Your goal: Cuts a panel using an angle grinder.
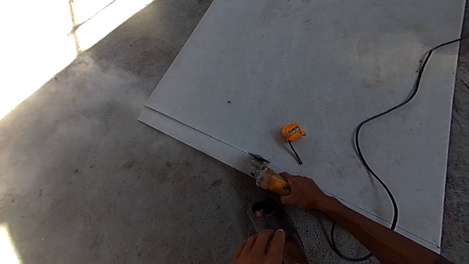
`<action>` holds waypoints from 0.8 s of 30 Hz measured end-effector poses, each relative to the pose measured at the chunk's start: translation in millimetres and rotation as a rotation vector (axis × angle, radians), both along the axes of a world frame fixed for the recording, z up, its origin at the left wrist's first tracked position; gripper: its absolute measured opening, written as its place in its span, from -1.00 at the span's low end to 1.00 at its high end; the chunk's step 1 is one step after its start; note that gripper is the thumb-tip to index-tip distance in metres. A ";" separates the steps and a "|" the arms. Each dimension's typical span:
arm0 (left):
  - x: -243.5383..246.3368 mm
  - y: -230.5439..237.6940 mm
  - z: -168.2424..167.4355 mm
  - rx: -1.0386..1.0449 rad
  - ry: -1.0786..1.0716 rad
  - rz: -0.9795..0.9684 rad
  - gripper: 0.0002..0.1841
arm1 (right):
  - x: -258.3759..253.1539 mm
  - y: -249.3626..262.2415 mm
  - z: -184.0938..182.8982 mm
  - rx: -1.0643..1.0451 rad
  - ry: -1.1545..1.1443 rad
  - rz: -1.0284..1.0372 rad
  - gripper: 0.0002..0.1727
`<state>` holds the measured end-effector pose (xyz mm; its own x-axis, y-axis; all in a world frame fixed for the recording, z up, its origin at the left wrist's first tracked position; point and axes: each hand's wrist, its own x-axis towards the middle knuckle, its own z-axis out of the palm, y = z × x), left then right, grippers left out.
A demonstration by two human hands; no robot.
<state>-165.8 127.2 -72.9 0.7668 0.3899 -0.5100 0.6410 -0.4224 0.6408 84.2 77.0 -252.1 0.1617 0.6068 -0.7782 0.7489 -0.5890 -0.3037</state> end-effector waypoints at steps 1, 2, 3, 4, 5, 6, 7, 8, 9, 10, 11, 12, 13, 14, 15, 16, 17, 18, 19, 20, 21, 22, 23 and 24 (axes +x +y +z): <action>0.0 -0.1 -0.5 0.000 -0.001 0.001 -0.43 | -0.1 0.9 -1.1 -0.003 0.003 -0.002 -0.19; 0.0 0.1 -1.3 -0.004 -0.007 0.002 -0.43 | 0.0 1.6 -1.9 -0.003 0.009 -0.007 -0.20; 0.4 0.5 -2.0 -0.005 -0.010 0.001 -0.43 | 0.5 1.9 -2.5 -0.002 0.014 -0.011 -0.20; 0.8 1.1 -2.6 -0.004 -0.009 -0.001 -0.43 | 1.0 1.7 -2.5 -0.001 0.015 -0.013 -0.20; 1.3 1.7 -2.7 -0.002 -0.003 -0.001 -0.43 | 1.3 1.2 -2.1 -0.005 0.017 -0.013 -0.19; 2.0 2.2 -2.7 -0.003 0.001 -0.001 -0.43 | 1.8 0.1 -1.8 -0.007 0.013 -0.010 -0.19; 2.7 2.6 -2.5 -0.007 0.006 0.001 -0.43 | 2.4 -1.9 -1.2 -0.007 0.008 -0.008 -0.18; 3.3 3.0 -2.2 -0.012 0.008 0.002 -0.43 | 3.1 -4.5 -0.5 -0.010 0.005 -0.005 -0.18; 3.7 3.5 -2.0 -0.014 0.010 0.002 -0.43 | 4.0 -6.8 0.4 -0.012 0.004 -0.004 -0.18; 3.9 3.9 -1.9 -0.013 0.011 0.001 -0.43 | 5.3 -9.0 1.3 -0.012 0.003 -0.002 -0.19; 4.1 3.8 -2.0 -0.011 0.012 -0.001 -0.44 | 6.9 -11.2 2.5 -0.015 0.007 -0.003 -0.18; 4.1 3.5 -2.3 -0.008 0.010 -0.002 -0.44 | 8.6 -13.2 3.2 -0.014 0.009 -0.002 -0.18; 4.1 3.1 -2.9 -0.006 0.006 -0.007 -0.44 | 10.1 -14.9 3.2 -0.009 0.009 0.002 -0.19; 4.3 3.0 -3.3 -0.003 0.002 -0.015 -0.44 | 11.2 -16.1 2.7 -0.007 0.007 0.009 -0.20; 4.9 3.2 -3.5 -0.002 0.001 -0.024 -0.43 | 11.7 -16.5 2.0 -0.006 0.005 0.014 -0.20; 5.7 3.1 -3.5 -0.001 -0.001 -0.029 -0.43 | 11.4 -16.7 1.7 -0.009 0.005 0.015 -0.20; 6.5 2.7 -3.6 0.000 -0.005 -0.031 -0.43 | 10.6 -16.8 1.3 -0.012 0.009 0.010 -0.21; 7.5 2.4 -3.5 0.001 -0.009 -0.033 -0.44 | 9.7 -16.7 1.1 -0.014 0.013 0.003 -0.21; 8.5 2.4 -3.3 -0.001 -0.009 -0.036 -0.43 | 9.0 -16.3 0.8 -0.016 0.018 -0.002 -0.21; 9.5 2.5 -3.1 -0.005 -0.007 -0.041 -0.43 | 8.4 -16.0 0.1 -0.015 0.018 -0.003 -0.22; 10.4 2.7 -3.1 -0.007 -0.006 -0.046 -0.43 | 8.2 -16.0 -0.4 -0.009 0.018 -0.002 -0.22; 11.0 2.8 -3.1 -0.007 -0.002 -0.056 -0.43 | 8.3 -16.5 -0.7 0.001 0.019 -0.002 -0.23; 11.4 2.7 -3.4 -0.006 -0.001 -0.061 -0.43 | 8.6 -17.8 -0.9 0.007 0.018 0.001 -0.24; 11.8 2.6 -3.8 -0.004 -0.003 -0.066 -0.42 | 9.4 -19.2 -0.9 0.007 0.019 0.001 -0.24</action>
